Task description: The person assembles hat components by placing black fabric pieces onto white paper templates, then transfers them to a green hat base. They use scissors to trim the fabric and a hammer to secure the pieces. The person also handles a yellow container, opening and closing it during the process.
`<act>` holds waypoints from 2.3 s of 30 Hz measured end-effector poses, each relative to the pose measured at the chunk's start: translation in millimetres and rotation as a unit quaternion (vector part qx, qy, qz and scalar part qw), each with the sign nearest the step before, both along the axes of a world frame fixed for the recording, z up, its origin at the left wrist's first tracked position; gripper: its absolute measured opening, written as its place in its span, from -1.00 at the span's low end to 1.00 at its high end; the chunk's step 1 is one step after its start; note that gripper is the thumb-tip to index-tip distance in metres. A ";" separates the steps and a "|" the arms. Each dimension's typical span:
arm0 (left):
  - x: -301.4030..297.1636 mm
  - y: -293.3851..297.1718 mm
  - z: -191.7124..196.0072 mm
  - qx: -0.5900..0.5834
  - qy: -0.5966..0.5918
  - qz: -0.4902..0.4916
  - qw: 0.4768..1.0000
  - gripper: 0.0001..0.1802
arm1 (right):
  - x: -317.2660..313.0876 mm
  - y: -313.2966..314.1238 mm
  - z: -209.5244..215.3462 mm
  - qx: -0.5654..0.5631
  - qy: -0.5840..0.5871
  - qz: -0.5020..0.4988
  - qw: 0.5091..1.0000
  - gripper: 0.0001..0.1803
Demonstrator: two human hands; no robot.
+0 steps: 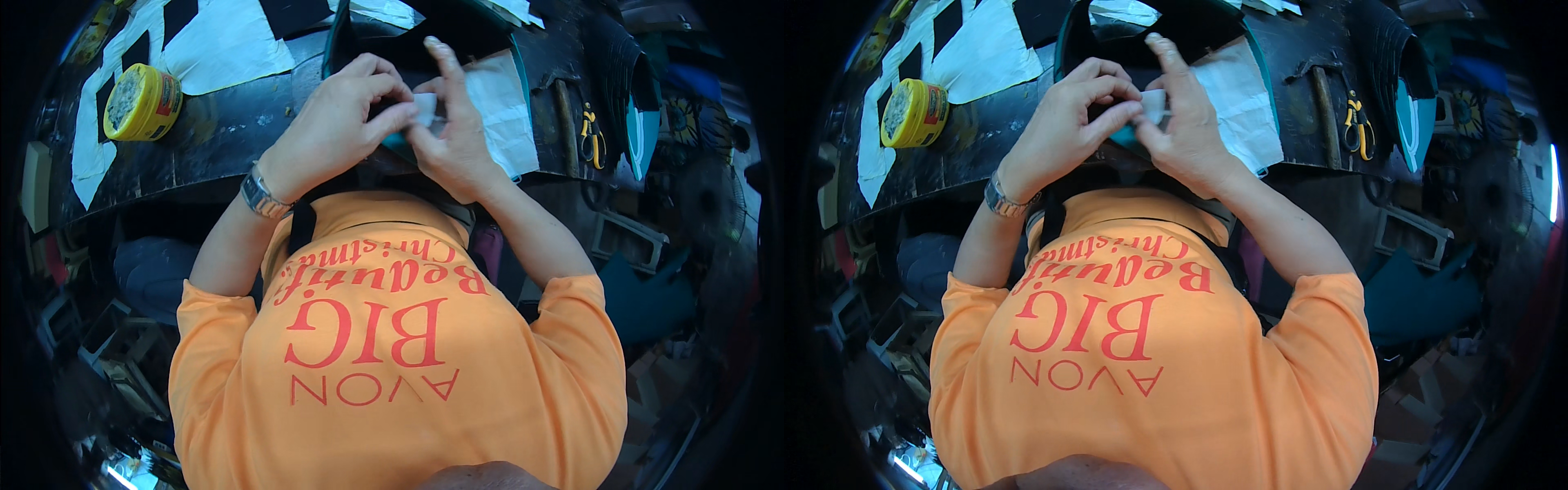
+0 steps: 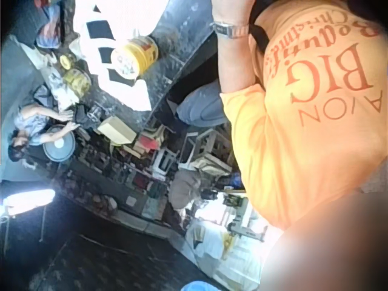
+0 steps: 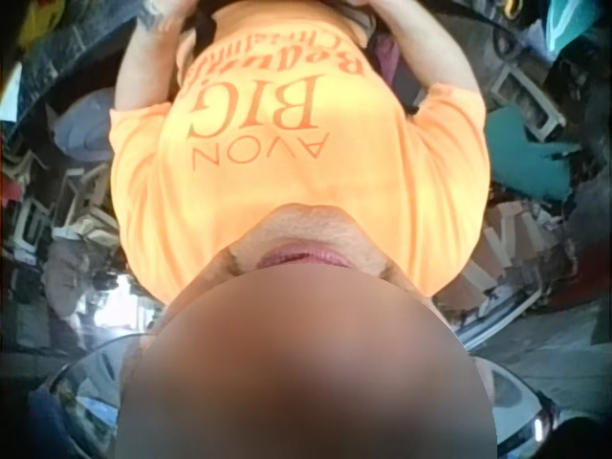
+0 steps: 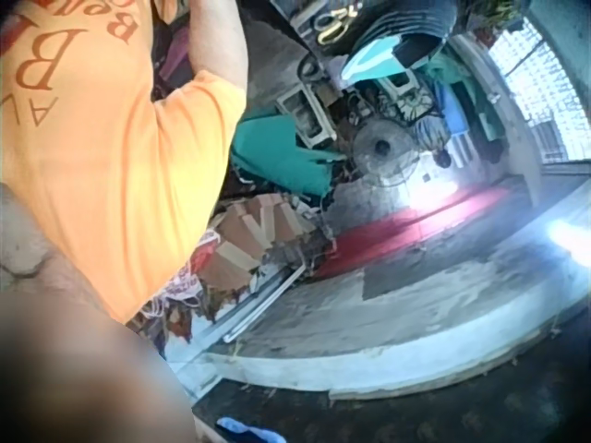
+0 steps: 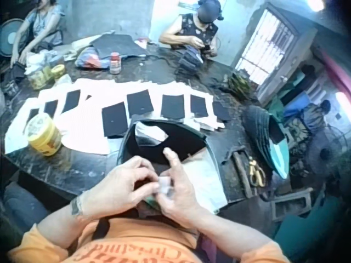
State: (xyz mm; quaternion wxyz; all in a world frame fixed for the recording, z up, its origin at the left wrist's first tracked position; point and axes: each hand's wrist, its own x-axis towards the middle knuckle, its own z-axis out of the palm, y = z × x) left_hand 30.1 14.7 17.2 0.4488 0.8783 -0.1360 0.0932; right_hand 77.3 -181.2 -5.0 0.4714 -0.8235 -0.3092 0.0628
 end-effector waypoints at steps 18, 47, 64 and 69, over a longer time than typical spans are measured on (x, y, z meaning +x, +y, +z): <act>-22.4 -2.8 -9.3 0.237 -0.088 0.022 0.967 -0.82 | 3.8 -9.9 -2.4 0.107 0.105 0.032 0.988 -0.02; 24.7 29.8 -6.4 0.116 0.071 0.046 0.990 -0.78 | 10.4 -9.7 -0.4 0.012 -0.056 0.163 0.985 -0.17; -21.7 6.3 -31.9 0.118 -0.148 0.062 0.980 -0.59 | 10.6 -10.5 -8.2 0.213 0.163 0.042 0.962 -0.25; -16.7 11.0 -30.5 0.070 -0.149 0.070 0.984 -0.77 | 5.7 3.9 2.3 0.061 -0.006 0.030 0.998 -0.16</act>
